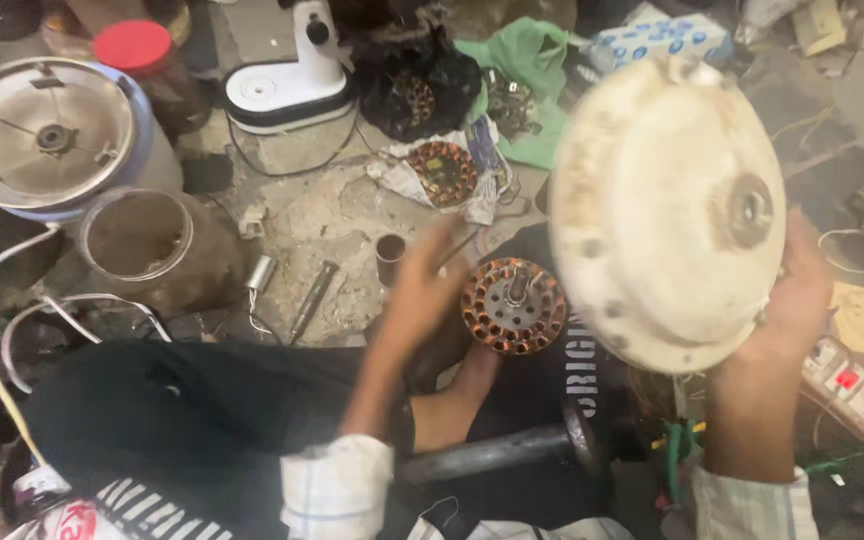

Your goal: The person sits on the floor and winds copper wire around the slots of a motor stator resting on their lap, guiding the wire by hand and occasionally using pliers to cut or trim the wire. They then fit the wound stator into a metal housing and press the parts together.

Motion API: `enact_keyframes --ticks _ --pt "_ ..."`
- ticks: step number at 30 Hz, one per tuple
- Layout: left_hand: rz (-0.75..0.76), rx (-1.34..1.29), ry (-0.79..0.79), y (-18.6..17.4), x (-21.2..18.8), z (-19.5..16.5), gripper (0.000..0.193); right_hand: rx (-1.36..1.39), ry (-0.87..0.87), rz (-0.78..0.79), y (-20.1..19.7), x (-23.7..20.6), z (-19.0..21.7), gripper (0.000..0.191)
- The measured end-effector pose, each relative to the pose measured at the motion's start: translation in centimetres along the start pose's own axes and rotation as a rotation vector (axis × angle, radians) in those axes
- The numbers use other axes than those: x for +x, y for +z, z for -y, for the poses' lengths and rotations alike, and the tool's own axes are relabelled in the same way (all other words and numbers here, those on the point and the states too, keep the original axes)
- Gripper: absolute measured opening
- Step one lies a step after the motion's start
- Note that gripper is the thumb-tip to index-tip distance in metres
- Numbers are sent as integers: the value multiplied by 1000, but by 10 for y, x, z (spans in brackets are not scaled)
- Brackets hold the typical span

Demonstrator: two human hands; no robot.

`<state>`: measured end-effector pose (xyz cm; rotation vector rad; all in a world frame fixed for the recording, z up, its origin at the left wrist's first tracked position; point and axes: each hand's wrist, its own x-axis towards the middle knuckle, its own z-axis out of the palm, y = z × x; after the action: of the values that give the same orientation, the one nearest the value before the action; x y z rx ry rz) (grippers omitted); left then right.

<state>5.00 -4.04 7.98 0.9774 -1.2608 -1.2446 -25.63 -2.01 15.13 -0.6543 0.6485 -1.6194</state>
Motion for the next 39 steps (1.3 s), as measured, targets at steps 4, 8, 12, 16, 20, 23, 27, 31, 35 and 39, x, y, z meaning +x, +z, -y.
enact_keyframes --ticks 4,8,12,16,20,23,27,31,35,39 --pt "99 80 217 30 -16 88 48 18 -41 -3 -53 -13 -38 45" --pt "87 207 420 46 11 128 32 -481 -174 -5 -90 -26 -69 52" --pt "73 -562 -196 55 16 134 31 174 245 -102 -104 -7 -88 49" --pt "31 -848 -527 54 19 128 32 42 335 -262 -94 2 -110 50" --pt "6 -875 -575 50 29 120 32 89 368 -265 -79 14 -123 49" --pt "-7 -899 -599 49 34 119 33 128 353 -184 -72 22 -126 48" --pt "-22 -910 -615 47 38 120 34 46 356 -252 -68 27 -128 48" --pt "-27 -921 -624 46 41 120 35 115 356 -236 -66 26 -128 47" --pt "-27 -935 -636 47 43 117 36 56 321 -269 -63 28 -123 47" --pt "-25 -942 -639 48 43 116 37 38 314 -282 -60 27 -120 47"
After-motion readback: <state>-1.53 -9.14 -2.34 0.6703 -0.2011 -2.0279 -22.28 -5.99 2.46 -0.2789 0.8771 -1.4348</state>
